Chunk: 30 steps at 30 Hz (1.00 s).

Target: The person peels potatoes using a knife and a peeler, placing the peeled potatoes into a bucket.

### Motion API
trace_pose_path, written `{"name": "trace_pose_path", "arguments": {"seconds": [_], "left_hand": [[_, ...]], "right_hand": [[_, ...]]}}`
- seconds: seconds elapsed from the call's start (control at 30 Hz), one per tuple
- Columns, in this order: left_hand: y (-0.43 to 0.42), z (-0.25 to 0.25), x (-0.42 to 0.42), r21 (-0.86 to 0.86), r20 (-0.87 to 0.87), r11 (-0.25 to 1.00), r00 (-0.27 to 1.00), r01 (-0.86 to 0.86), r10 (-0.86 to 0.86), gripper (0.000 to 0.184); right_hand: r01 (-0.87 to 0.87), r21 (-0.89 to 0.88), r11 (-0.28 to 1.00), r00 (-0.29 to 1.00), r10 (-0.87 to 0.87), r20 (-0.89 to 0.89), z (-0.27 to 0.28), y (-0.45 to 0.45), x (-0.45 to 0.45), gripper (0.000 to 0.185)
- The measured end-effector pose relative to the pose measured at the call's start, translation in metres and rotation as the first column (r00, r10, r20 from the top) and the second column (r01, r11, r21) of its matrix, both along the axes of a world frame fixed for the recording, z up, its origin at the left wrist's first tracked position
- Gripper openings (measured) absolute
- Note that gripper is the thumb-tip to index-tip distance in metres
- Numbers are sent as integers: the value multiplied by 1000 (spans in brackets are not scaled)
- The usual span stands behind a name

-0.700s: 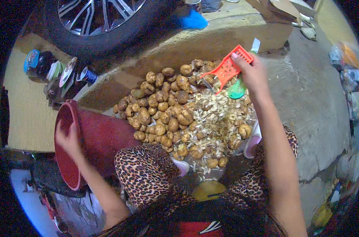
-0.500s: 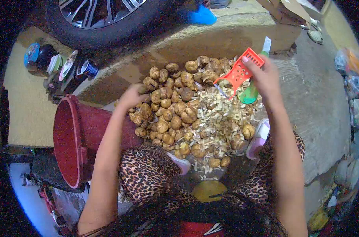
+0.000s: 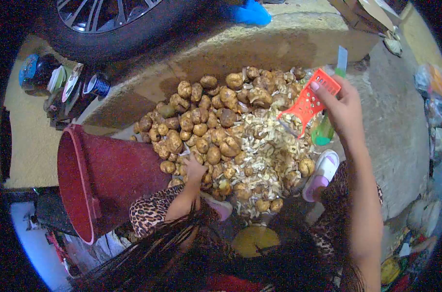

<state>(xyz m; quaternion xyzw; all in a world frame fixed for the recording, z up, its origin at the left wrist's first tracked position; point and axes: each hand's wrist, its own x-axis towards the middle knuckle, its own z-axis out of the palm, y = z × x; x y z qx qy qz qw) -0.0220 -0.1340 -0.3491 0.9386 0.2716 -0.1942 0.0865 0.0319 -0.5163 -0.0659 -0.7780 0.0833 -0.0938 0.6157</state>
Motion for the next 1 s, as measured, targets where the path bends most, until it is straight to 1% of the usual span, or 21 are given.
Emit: {"name": "trace_pose_path", "arguments": {"seconds": [0.03,0.1,0.13,0.17,0.2,0.23,0.27,0.3,0.33,0.37,0.4,0.5,0.57,0.63,0.73,0.77,0.87,0.9,0.97,1.0], "left_hand": [[0,4,4,-45,13,998,999,-51,52,80],[9,-3,16,-57,-2,998,1000,-21,21,81],[12,-5,16,-65,-16,998,1000,-11,10,81],[13,-7,9,-86,150,996,989,28,-15,68],[13,-5,11,-383,179,910,954,-160,243,60],[14,-3,22,-649,140,704,863,-290,485,51],[16,2,34,-844,30,410,734,-344,679,43],[19,8,43,-947,-134,72,587,-314,799,35],[17,25,47,-966,-259,-192,614,-175,746,37],[14,43,49,-892,-360,-450,660,-36,659,40],[6,68,53,-731,-421,-677,724,86,547,42],[-28,164,67,-602,-235,-790,918,120,319,51],[-36,193,77,-615,-188,-788,967,23,175,53],[-48,224,75,-584,-174,-807,985,-83,24,51],[-72,262,52,-764,-174,-643,978,-59,116,49],[-79,269,42,-754,-179,-654,977,-62,113,47],[-93,270,27,-728,-365,-651,925,-215,103,45],[-98,275,22,-728,-340,-651,938,-216,70,47],[-100,262,23,-745,-253,-637,968,-199,-7,49],[-104,265,24,-754,-203,-630,978,-186,-45,49]], "right_hand": [[6,-62,998,1000,-7,-17,1,1,0,23],[15,-179,984,998,-25,-53,2,4,-3,22],[-5,-178,984,998,-5,-56,0,4,-2,22],[-26,-175,984,998,14,-67,-3,1,-3,21],[-46,-173,984,997,33,-75,-5,0,-5,21],[-49,-145,988,997,39,-73,-4,0,-6,21],[-52,-113,992,997,45,-70,-2,1,-8,21],[-54,-77,996,997,49,-63,-1,3,-9,21],[-49,-36,998,996,46,-74,-6,1,-9,21],[-47,4,999,996,47,-82,-15,-4,-7,20],[-45,41,998,995,48,-86,-17,-6,-5,20],[-51,197,979,982,85,-166,2,2,-13,18],[-61,278,959,982,107,-154,0,3,-12,16],[-57,358,932,980,121,-158,-2,4,-12,16],[-87,449,889,974,171,-150,8,12,-17,16],[-92,492,866,978,170,-116,8,15,-19,15],[-167,453,875,965,240,-108,-4,16,-21,15],[-214,449,868,940,308,-147,0,16,-26,14],[-226,376,899,919,325,-224,1,19,-34,13],[-235,339,911,908,331,-258,2,21,-36,13]]}}
